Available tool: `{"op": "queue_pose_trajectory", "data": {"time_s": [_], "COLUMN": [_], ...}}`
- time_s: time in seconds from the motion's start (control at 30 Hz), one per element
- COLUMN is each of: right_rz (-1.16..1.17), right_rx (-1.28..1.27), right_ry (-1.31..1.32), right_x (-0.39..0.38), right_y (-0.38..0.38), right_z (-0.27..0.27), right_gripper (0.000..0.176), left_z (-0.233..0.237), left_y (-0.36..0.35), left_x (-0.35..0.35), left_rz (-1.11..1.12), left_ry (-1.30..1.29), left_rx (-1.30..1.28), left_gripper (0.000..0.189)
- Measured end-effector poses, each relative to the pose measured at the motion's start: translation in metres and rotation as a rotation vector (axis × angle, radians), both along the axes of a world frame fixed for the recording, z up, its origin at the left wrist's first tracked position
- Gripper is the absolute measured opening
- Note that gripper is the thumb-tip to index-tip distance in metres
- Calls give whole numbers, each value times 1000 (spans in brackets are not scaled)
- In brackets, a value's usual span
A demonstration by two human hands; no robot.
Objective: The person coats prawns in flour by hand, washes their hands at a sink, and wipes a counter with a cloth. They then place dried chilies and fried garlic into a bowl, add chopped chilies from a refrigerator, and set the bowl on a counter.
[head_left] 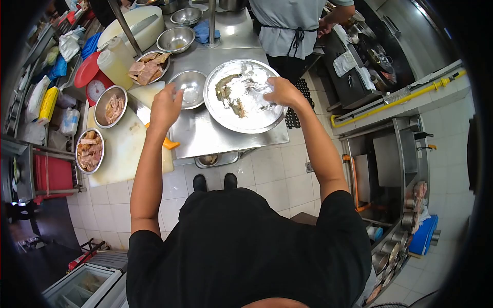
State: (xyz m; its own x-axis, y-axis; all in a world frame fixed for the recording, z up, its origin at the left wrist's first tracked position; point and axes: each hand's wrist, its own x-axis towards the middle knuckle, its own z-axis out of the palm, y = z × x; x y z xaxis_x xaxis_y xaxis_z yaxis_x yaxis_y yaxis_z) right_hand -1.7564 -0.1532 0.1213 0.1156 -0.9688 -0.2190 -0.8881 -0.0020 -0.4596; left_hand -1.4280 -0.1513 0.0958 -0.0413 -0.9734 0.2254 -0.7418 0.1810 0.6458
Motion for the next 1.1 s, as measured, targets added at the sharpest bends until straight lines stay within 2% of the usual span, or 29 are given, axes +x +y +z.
{"op": "queue_pose_trajectory", "data": {"time_s": [0.03, 0.07, 0.1, 0.13, 0.2, 0.23, 0.3, 0.37, 0.43, 0.47, 0.5, 0.57, 0.6, 0.63, 0.7, 0.77, 0.87, 0.97, 1.03, 1.1], "right_rz": [47, 92, 90, 171, 298, 298, 378, 404, 265, 244, 247, 66, 56, 53, 108, 93, -58, -118, -107, -73], "right_rx": [58, 93, 94, 68, 74, 74, 177, 124, -60, -135, -133, -69, -7, -9, 38, 168, 82, -37, -78, -127], "right_ry": [-84, -20, -19, 103, 307, 309, 466, 521, 393, 364, 364, 100, -67, -65, 257, 212, 116, 9, 14, -6], "right_x": [1, 3, 1, -3, -10, -9, -2, -4, -12, -19, -15, -4, -5, -1, 11, 17, 29, 25, 23, 18], "right_y": [0, 1, 1, 0, -2, -1, 3, -2, -9, -16, -13, -4, -3, -1, 6, 15, 27, 28, 31, 32], "right_z": [6, 12, 11, 6, -4, -11, -25, -49, -59, -65, -55, -15, -9, -6, -1, -12, -38, -43, -28, -14], "right_gripper": [47, 48, 48, 49, 49, 49, 46, 41, 30, 33, 33, 34, 40, 40, 47, 57, 61, 52, 50, 48], "left_z": [3, 1, -2, -5, -6, -6, -12, -7, -2, -3, -4, -1, 0, 0, 0, 3, -2, -4, 3, 0], "left_y": [2, 3, 5, 6, 12, 14, 17, 22, 23, 23, 23, 25, 27, 28, 29, 28, 23, 18, 16, 7], "left_x": [-6, -14, -21, -29, -42, -47, -56, -61, -67, -68, -68, -71, -74, -74, -73, -71, -67, -64, -63, -62], "left_rz": [-77, -80, -160, -240, -370, -420, -431, -471, -468, -500, -532, -524, -519, -522, -505, -505, -515, -518, -504, -504], "left_ry": [61, 61, 92, 122, 87, 75, 45, -116, -205, -212, -221, -174, -126, -125, -28, -23, -4, 16, 28, 33], "left_rx": [-13, -11, -26, -42, -95, -91, -130, -187, -83, -69, -56, -69, -84, -86, -128, -107, -60, -40, 41, -27], "left_gripper": [30, 30, 28, 26, 28, 29, 26, 22, 17, 13, 10, 9, 10, 10, 12, 14, 19, 23, 23, 23]}}
